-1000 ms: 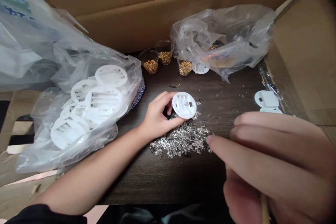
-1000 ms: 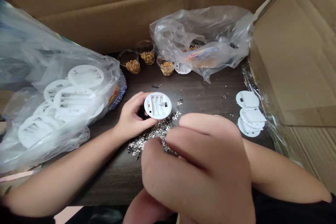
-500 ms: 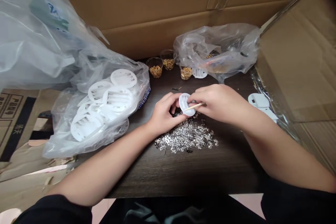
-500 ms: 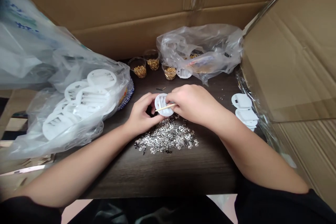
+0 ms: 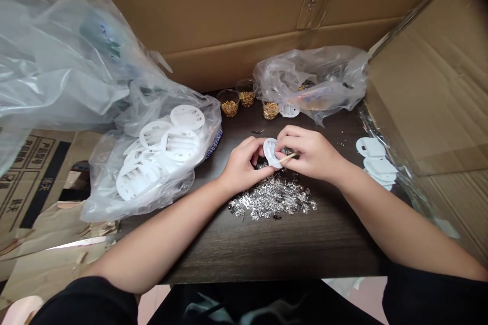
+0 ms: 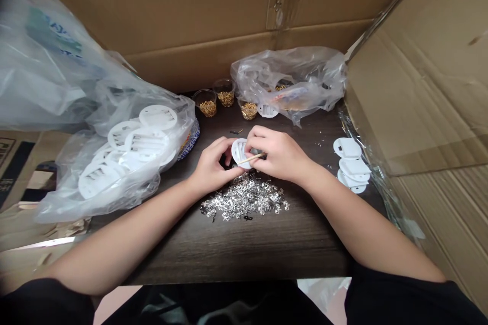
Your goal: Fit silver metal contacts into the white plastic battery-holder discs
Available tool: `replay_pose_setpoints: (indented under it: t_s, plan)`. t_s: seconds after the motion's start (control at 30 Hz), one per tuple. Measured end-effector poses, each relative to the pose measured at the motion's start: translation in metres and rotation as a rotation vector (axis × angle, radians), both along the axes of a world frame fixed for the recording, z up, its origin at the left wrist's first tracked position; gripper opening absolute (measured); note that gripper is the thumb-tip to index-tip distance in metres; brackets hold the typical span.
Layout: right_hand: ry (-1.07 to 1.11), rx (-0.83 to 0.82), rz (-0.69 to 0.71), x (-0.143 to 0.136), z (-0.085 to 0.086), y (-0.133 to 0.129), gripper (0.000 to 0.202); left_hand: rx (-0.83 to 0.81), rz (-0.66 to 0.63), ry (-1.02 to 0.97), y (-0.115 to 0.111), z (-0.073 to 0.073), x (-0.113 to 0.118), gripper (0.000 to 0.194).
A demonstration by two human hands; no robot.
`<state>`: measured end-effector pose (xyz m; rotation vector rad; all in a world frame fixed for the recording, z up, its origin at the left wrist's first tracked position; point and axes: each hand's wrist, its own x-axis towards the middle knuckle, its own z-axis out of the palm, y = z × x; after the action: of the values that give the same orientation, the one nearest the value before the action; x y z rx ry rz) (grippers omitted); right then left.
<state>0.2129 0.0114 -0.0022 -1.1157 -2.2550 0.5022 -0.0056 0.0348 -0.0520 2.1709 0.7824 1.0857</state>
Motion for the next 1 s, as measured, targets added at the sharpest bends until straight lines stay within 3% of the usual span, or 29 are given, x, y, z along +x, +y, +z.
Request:
replay_pose_setpoints:
  t_s: [0.27,0.47,0.67,1.0]
  plan:
    - [0.025,-0.024,-0.026,0.006,0.0,0.005,0.01,-0.027,0.001,0.01,0.0,-0.001,0.0,0.051]
    - [-0.116,-0.216,-0.059,0.018,0.014,0.006,0.013,-0.015,-0.016,0.003,0.001,-0.002,-0.002,0.053]
    - [-0.253,-0.172,-0.065,0.008,0.016,0.001,0.021,0.001,-0.015,0.014,0.0,-0.001,-0.001,0.05]
    - [-0.323,-0.123,-0.04,-0.003,0.01,-0.002,0.01,0.005,0.006,0.055,0.0,-0.002,-0.001,0.048]
